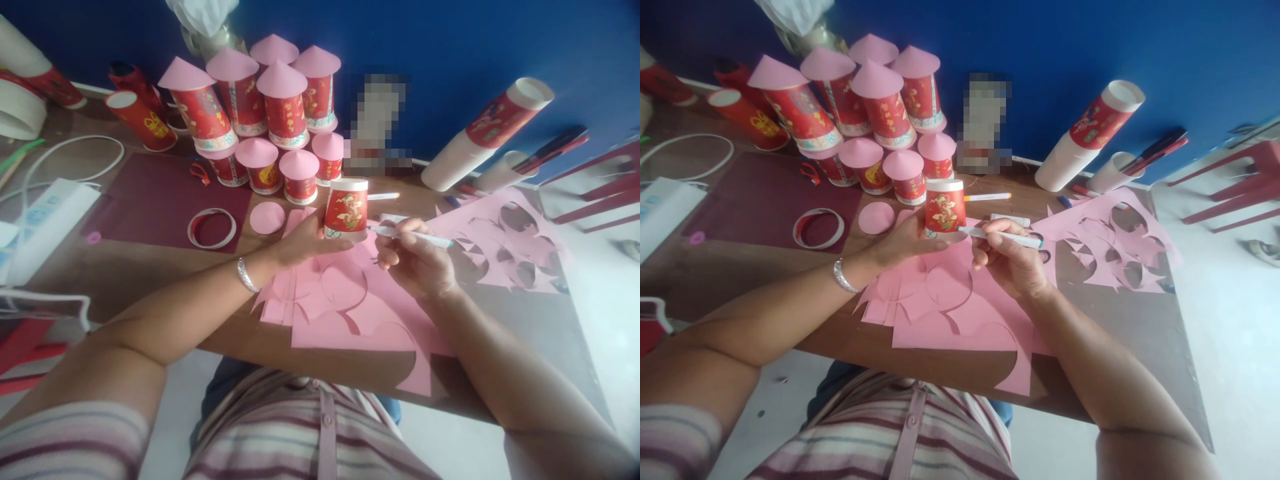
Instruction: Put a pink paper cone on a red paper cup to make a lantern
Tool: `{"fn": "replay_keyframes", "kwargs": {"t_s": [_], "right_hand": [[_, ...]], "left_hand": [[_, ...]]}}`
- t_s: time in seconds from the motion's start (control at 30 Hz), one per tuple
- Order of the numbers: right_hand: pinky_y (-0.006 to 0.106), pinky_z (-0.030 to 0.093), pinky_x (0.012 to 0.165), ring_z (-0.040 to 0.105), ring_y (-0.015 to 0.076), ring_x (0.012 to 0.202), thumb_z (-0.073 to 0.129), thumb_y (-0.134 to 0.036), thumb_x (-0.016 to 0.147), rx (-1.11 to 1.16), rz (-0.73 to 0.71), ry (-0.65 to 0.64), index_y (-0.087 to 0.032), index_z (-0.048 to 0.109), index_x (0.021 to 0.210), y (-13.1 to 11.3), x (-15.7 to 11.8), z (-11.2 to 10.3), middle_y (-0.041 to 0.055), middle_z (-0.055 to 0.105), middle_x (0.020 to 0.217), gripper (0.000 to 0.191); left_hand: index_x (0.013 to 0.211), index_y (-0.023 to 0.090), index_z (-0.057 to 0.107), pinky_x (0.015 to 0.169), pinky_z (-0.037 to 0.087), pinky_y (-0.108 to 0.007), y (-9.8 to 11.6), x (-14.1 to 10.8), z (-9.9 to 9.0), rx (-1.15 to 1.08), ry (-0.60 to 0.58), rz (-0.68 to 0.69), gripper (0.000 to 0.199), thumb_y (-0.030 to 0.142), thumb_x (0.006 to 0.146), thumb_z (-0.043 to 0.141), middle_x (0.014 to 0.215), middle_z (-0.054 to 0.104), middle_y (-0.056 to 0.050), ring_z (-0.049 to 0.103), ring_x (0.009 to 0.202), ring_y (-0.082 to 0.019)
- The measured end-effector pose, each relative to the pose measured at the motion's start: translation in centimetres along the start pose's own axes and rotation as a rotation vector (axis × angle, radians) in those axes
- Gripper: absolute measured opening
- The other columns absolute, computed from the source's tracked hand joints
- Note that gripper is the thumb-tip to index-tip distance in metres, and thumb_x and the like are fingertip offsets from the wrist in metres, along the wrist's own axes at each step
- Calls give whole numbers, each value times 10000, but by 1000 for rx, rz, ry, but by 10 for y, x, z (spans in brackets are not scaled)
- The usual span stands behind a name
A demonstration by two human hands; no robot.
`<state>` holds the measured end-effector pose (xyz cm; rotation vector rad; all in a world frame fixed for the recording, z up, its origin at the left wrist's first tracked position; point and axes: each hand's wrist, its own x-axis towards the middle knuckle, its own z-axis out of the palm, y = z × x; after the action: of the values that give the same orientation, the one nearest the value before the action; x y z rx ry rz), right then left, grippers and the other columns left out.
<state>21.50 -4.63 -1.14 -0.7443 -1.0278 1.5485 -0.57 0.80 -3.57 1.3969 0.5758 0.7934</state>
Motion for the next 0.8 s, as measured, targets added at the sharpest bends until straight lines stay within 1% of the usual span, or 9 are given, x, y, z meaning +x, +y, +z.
{"fn": "replay_keyframes", "kwargs": {"t_s": [0.07,0.13,0.23,0.33,0.47,0.53,0.67,0.73,0.8], "right_hand": [[269,542,422,556,96,474,852,-525,790,-57,-48,51,-246,673,779,3,-1,0,-42,685,732,331],[277,560,445,580,106,467,802,-543,849,-148,-115,120,-237,693,811,6,-4,1,-38,675,689,327],[296,596,519,638,127,505,773,-423,913,-338,-237,222,-234,692,904,8,-11,5,-45,664,656,206],[303,593,547,688,145,563,766,-296,921,-578,-385,251,-242,655,954,7,-20,10,-34,687,704,128],[327,601,597,745,181,713,733,-193,906,-948,-609,175,-268,629,973,3,-26,14,19,745,853,144],[338,610,619,756,197,762,729,-168,895,-1085,-671,104,-279,622,973,1,-27,15,35,756,879,172],[313,571,536,737,192,694,724,-111,864,-1160,-765,-16,-295,624,970,-3,-26,16,15,735,815,235],[303,553,503,723,185,662,716,-95,862,-1192,-807,-24,-298,624,974,-4,-26,18,5,727,799,250],[300,558,510,718,180,662,699,-98,877,-1252,-800,-4,-295,617,975,-5,-28,19,4,718,792,235]], "left_hand": [[1316,216,683,1092,551,-477,0,0,0,2,2,-6,601,445,799,887,1336,741,-119,697,1245,-303],[1328,211,664,1084,555,-471,0,0,0,3,9,-15,630,450,791,892,1326,745,-121,698,1238,-301],[1348,204,630,1083,554,-469,2,-1,0,10,28,-28,682,449,774,904,1314,746,-124,695,1241,-305],[1357,199,609,1104,537,-471,4,-2,0,31,37,-41,697,441,774,904,1342,732,-126,676,1275,-310],[1401,219,572,1122,521,-477,4,-2,0,61,40,-57,713,448,801,881,1400,700,-123,645,1322,-311],[1419,228,561,1134,512,-474,3,-2,-1,73,27,-35,722,443,805,876,1422,685,-121,619,1356,-317],[1407,215,573,1136,506,-480,1,-1,-1,85,5,13,709,431,803,875,1430,671,-124,600,1370,-331],[1400,222,579,1136,504,-497,2,-1,-1,91,2,22,687,426,811,868,1440,663,-121,597,1368,-332],[1359,227,609,1120,511,-513,4,-1,0,103,4,20,634,429,815,864,1408,681,-116,612,1340,-333]]}}
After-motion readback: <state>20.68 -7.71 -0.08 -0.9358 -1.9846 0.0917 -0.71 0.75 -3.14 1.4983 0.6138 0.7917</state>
